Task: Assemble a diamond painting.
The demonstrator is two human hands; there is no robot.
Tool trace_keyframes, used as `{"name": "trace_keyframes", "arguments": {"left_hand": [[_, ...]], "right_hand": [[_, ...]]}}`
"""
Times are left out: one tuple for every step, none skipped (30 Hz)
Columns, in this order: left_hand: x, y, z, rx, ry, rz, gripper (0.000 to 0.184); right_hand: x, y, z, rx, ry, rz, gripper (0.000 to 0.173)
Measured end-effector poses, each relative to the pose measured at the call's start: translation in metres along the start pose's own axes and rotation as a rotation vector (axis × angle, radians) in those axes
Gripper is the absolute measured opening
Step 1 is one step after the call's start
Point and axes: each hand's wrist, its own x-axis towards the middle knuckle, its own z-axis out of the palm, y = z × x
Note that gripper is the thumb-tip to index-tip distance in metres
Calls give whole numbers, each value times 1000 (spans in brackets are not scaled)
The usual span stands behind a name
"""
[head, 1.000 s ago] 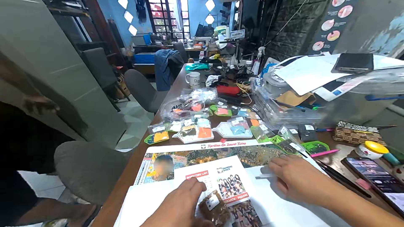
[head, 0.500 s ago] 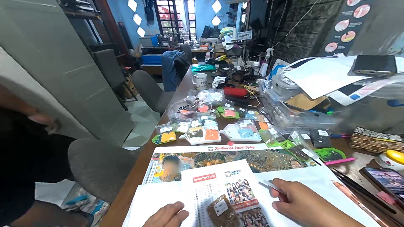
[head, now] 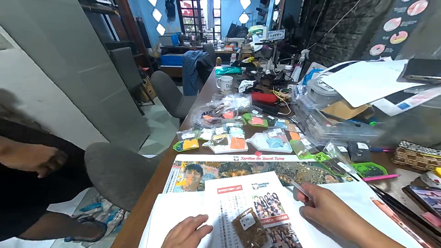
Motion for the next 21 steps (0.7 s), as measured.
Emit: {"name": "trace_keyframes", "arguments": {"left_hand": [[0, 0, 0, 1, 0, 1, 49], [0, 0, 0, -2, 2, 1, 49], [0, -1, 0, -7, 6, 2, 49], [-1, -1, 0, -10, 9, 4, 48], [-1, -1, 0, -11, 8, 2, 48], [-1, -2, 1, -9, 4, -1, 48], [0, -2, 1, -8, 3, -3, 48], [0, -1, 0, -8, 2, -4, 48], [0, -1, 0, -9, 0, -6, 49], [0, 0, 0, -9, -2, -7, 49], [0, 0, -1, -10, -4, -8, 49], [0, 0, -1, -13, -5, -8, 49], [0, 0, -1, -17, -5, -7, 49], [0, -1, -1, -18, -6, -7, 49], [0, -1, -1, -19, -3, -4, 49], [0, -1, -1, -19, -1, -4, 50], [0, -1, -1, -19, 0, -9, 52], [1, -1, -1, -20, 0, -17, 53], [1, 0, -1, -21, 3, -22, 54], [1, 0, -1, -21, 9, -24, 53], [1, 0, -1, -20, 21, -24, 49]], "right_hand": [[3, 2, 0, 7, 2, 7, 19], [5, 3, 0, 23, -3, 10, 18], [7, 4, 0, 43, -15, 11, 19], [8, 5, 0, 57, -23, 7, 20], [8, 7, 1, 68, -27, 3, 21], [9, 8, 1, 77, -28, -1, 21], [9, 9, 2, 94, -28, -8, 22], [8, 10, 2, 128, -31, -19, 21], [7, 10, 3, 185, -37, -34, 19], [4, 10, 4, 268, -54, -44, 17], [1, 8, 5, 364, -74, -45, 18], [-3, 5, 7, 462, -77, -40, 21], [-7, 2, 9, 541, -64, -43, 25], [-11, 1, 11, 590, -61, -51, 26], [-14, 0, 13, 606, -64, -69, 25], [-16, 1, 15, 594, -66, -102, 25], [-18, 3, 16, 556, -77, -137, 28], [-19, 4, 16, 513, -99, -158, 26], [-22, 5, 14, 473, -133, -165, 22], [-25, 5, 10, 435, -171, -169, 16], [-28, 5, 7, 405, -203, -172, 11]]}}
